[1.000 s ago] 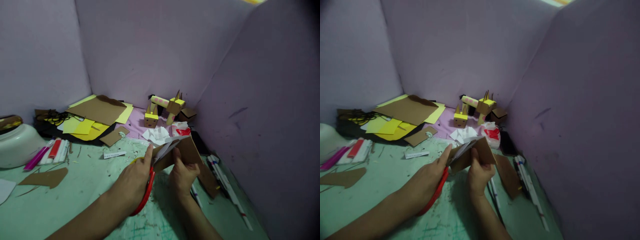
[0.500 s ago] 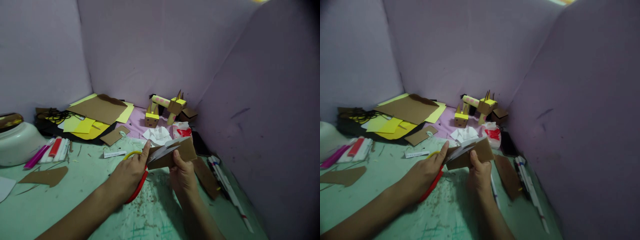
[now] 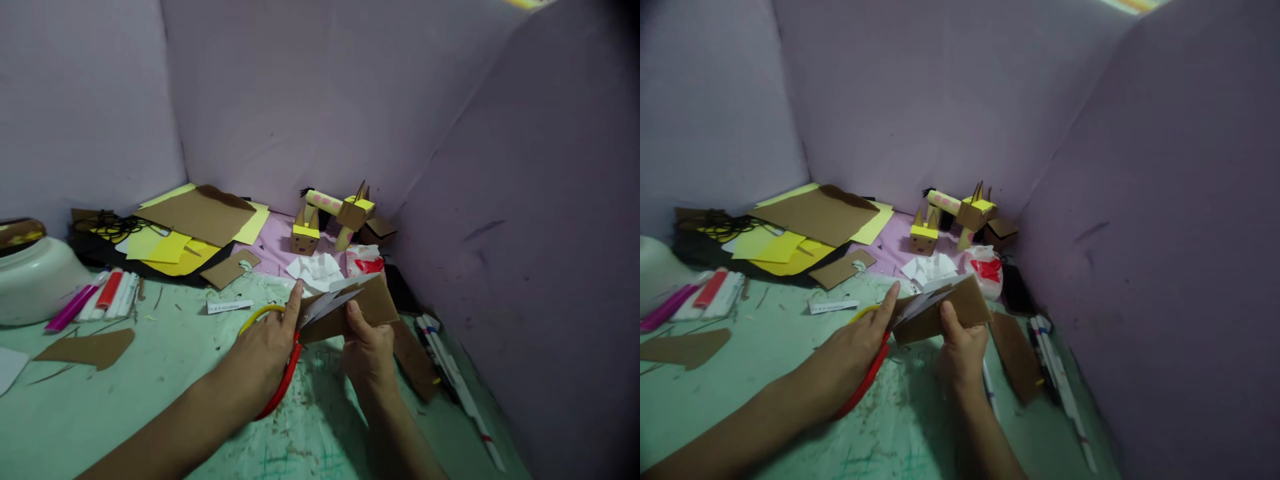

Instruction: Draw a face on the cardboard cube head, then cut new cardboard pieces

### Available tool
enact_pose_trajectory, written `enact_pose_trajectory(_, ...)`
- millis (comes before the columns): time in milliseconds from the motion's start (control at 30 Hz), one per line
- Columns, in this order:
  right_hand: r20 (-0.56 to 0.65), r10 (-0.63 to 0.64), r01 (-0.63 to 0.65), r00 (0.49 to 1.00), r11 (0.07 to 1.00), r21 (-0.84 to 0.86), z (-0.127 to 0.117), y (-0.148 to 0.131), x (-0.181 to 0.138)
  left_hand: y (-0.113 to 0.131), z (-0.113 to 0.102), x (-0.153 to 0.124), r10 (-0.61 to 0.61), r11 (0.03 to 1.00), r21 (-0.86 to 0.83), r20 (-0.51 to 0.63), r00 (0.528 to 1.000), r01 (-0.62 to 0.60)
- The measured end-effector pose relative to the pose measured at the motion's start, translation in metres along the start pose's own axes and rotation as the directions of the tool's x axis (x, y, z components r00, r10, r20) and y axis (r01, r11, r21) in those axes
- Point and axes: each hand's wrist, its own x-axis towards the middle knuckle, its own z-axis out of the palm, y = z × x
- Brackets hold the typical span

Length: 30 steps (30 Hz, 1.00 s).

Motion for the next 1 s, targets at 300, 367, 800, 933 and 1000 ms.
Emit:
enact_pose_trajectory(300,-0.179,-0.088,0.042,0.980,0.969,-0.243,0.005,-0.010,-0.008,-0.003,-0.012,-0.006,0.054,0.999,-0.002,-0.028,0.998,-0.054)
enact_pose_trajectory(367,-0.139,-0.089,0.057,0.986,0.974,-0.220,0.004,-0.009,-0.005,-0.007,-0.012,-0.004,0.070,0.996,-0.042,-0.064,0.996,-0.073)
enact_pose_trajectory(800,0.125,0.289,-0.298,0.949,0.953,0.061,0.003,-0.021,-0.002,-0.004,-0.014,-0.006,0.051,0.999,-0.018,-0.003,0.999,-0.051)
enact_pose_trajectory(933,0.058,0.165,-0.164,0.985,0.986,-0.025,0.002,-0.015,-0.002,0.006,-0.024,-0.008,-0.019,0.995,0.102,0.091,0.996,0.010)
enact_pose_trajectory(1000,0.014,0.115,-0.114,0.993,0.992,-0.050,0.002,-0.013,-0.004,0.009,-0.026,-0.009,-0.024,0.993,0.118,0.101,0.995,0.012)
